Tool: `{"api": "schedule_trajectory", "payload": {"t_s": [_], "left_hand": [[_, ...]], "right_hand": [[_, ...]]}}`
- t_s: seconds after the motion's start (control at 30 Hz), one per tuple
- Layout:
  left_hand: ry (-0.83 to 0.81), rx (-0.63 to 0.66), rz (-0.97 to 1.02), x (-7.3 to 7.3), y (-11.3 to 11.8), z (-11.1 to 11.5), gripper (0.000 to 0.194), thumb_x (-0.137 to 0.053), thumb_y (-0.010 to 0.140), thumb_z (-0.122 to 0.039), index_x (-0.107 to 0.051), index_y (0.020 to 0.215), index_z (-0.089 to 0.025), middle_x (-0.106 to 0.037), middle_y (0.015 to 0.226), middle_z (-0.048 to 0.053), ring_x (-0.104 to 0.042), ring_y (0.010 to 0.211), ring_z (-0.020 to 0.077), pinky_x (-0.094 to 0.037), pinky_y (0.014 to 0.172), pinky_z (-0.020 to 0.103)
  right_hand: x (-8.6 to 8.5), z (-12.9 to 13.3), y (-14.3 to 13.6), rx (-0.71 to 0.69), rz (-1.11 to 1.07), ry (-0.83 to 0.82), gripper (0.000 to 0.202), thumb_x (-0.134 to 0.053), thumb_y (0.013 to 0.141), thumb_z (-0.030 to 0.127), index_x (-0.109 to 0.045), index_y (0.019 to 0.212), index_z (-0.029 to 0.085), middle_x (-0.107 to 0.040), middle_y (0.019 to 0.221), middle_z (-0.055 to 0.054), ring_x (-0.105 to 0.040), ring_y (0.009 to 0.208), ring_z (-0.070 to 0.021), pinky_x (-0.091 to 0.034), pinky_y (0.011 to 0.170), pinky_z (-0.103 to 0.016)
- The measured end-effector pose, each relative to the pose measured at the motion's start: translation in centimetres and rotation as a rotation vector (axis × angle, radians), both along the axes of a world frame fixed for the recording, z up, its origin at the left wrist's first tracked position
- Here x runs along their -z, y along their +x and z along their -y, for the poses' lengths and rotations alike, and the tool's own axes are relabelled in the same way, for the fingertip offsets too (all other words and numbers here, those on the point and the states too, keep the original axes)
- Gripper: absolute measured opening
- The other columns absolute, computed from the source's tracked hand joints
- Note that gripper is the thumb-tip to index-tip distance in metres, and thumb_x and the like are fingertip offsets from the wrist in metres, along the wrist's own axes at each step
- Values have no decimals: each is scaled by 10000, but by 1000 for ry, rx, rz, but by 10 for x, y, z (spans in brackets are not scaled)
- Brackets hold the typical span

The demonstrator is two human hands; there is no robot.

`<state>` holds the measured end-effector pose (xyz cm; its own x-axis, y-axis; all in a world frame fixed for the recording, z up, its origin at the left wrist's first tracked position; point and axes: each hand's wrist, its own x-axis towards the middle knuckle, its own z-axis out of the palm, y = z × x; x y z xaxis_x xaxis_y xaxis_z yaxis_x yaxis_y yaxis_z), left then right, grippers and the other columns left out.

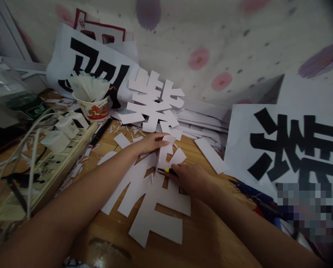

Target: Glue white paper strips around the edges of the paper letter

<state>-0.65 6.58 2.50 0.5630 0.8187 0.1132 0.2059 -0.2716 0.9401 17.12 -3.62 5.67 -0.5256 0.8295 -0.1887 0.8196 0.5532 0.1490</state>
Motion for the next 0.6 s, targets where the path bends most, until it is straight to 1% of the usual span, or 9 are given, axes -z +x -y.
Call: {"api": "schedule_trajectory", "payload": {"t_s": [0.17,0.33,0.43,0.6], "left_hand": [[-3,3,10,0,0,0,482,-572,764,-382,-558,1184,-146,-593,1190,96,-543,1062,234,-393,910,350],[-22,2,14,1,-1,0,479,-571,767,-398,-559,1183,-161,-603,1174,86,-559,1032,232,-413,881,350],[-31,-11,16,1,0,0,482,-581,761,-397,-560,1180,-161,-590,1194,84,-551,1046,234,-404,892,346],[-46,0,30,-1,1,2,477,-579,764,-373,-554,1185,-151,-601,1174,91,-558,1031,224,-405,886,338]], "right_hand": [[0,0,0,-29,5,36,316,-370,916,415,-582,836,195,-675,736,-42,-638,631,-195,-312,467,-269],[4,4,3,-31,-11,59,283,-393,911,400,-569,826,195,-665,730,-37,-627,597,-178,-268,447,-270],[7,5,6,-20,-16,58,264,-400,908,385,-565,832,193,-655,733,-33,-612,579,-163,-255,444,-268],[4,4,9,-51,-14,37,283,-399,908,390,-567,805,187,-648,718,-25,-590,560,-149,-226,449,-263]]}}
